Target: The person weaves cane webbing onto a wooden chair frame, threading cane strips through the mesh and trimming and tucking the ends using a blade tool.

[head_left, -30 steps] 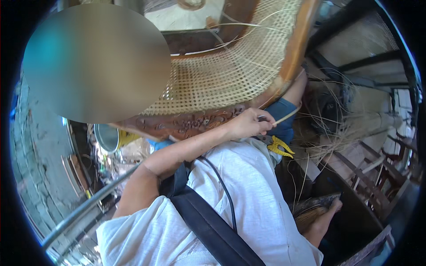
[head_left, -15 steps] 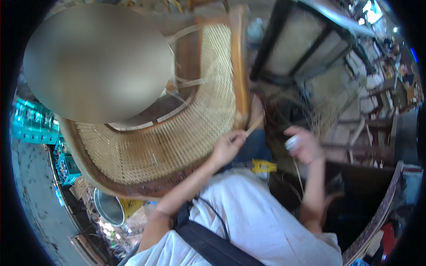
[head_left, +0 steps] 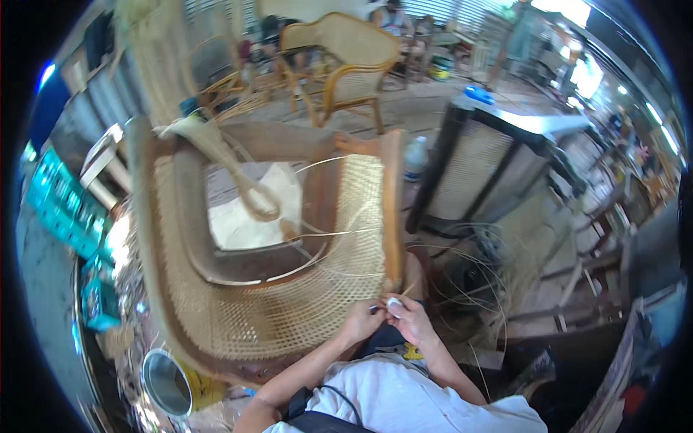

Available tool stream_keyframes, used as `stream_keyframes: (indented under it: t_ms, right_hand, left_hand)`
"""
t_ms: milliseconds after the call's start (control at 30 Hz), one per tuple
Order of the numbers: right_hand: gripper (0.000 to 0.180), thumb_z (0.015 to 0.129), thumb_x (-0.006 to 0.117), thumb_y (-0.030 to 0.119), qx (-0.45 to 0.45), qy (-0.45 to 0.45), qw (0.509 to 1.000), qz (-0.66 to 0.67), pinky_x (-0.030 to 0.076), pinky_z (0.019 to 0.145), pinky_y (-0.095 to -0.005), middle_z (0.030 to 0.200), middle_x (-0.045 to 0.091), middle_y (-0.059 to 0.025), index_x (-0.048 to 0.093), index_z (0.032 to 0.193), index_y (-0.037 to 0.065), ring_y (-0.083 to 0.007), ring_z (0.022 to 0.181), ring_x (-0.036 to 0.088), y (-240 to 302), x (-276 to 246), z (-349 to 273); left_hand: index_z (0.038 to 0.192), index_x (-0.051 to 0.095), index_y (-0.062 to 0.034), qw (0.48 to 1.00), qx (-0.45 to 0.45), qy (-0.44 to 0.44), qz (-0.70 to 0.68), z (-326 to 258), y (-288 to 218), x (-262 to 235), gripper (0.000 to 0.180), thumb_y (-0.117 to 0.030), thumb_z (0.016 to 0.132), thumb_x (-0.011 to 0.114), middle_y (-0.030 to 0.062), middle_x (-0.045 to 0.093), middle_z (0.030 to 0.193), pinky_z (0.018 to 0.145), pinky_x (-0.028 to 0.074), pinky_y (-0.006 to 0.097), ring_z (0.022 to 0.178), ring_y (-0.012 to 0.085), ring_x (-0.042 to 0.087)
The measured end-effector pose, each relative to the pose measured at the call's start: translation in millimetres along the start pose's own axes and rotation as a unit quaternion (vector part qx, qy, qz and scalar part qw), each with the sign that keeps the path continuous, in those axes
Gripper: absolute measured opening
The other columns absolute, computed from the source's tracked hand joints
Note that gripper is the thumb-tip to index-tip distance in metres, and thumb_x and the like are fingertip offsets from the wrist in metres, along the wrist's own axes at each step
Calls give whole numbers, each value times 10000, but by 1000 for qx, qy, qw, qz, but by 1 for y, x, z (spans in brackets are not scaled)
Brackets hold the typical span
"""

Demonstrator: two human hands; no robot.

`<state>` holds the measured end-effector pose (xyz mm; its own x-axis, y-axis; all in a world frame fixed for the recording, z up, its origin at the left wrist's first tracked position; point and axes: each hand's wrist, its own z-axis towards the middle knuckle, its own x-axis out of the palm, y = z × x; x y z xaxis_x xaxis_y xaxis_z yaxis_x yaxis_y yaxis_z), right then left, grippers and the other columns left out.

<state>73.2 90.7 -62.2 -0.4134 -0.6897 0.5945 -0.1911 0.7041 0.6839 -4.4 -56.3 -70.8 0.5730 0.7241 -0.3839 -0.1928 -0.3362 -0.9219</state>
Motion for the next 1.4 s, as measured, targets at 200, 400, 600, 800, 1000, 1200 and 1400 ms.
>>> stream_keyframes:
  t_ms: [200, 400, 600, 800, 1000, 1200, 1400]
  right_hand:
    - [310, 922, 655, 235, -132, 29, 922, -363, 508, 617, -249, 903, 668, -53, 562, 1134, 29, -109, 751, 637, -4, 5, 12]
    - [310, 916, 623, 240, -352, -122, 749, -548, 534, 654, -471, 850, 644, -251, 473, 1072, 17, -451, 807, 640, -6, -9, 11]
    - [293, 914, 612, 230, -410, -229, 695, -545, 533, 655, -474, 851, 638, -254, 470, 1044, 9, -434, 800, 653, 38, -30, 24]
    - [304, 889, 632, 250, -387, -283, 678, -557, 524, 700, -488, 889, 637, -255, 482, 1043, 35, -442, 834, 640, 121, -67, 30]
    - [258, 930, 555, 245, -407, -389, 537, -628, 452, 802, -439, 932, 583, -174, 537, 1046, 16, -330, 905, 573, 226, -159, 11]
    - [341, 945, 587, 356, -393, -404, 601, -567, 471, 778, -436, 979, 635, -168, 547, 1094, 51, -335, 882, 621, 219, -153, 10]
    - [209, 944, 615, 181, -341, -29, 890, -302, 398, 574, -194, 829, 510, -4, 487, 1038, 46, -50, 665, 467, 56, 57, -4]
  left_hand:
    - [961, 684, -5, 994, 71, 70, -43, -5, -8, -15, 174, -73, 850, 568, 181, 690, 780, 697, 529, 356, 741, 261, 689]
    - [921, 676, 5, 994, 15, 101, -41, -2, -22, -1, 127, -92, 881, 606, 95, 675, 739, 593, 482, 332, 643, 172, 618]
    - [920, 668, 24, 982, 1, 180, -61, -15, -68, -25, 147, -115, 892, 627, 65, 645, 719, 598, 470, 280, 647, 112, 574]
    - [915, 661, 20, 969, 72, 232, -43, -44, -115, -93, 72, -18, 882, 610, 116, 665, 830, 694, 492, 293, 783, 186, 637]
    - [923, 655, 31, 946, 75, 308, -68, -88, -137, -200, 73, -6, 896, 598, 130, 664, 855, 683, 488, 327, 778, 248, 650]
    - [1049, 663, 10, 918, -12, -31, 396, -87, -129, -215, 295, -183, 827, 685, 185, 666, 1018, 754, 530, 378, 887, 292, 670]
    - [1211, 570, 28, 992, 98, 24, 78, -9, -121, -90, 406, -295, 968, 537, 261, 648, 1045, 867, 512, 426, 1003, 379, 641]
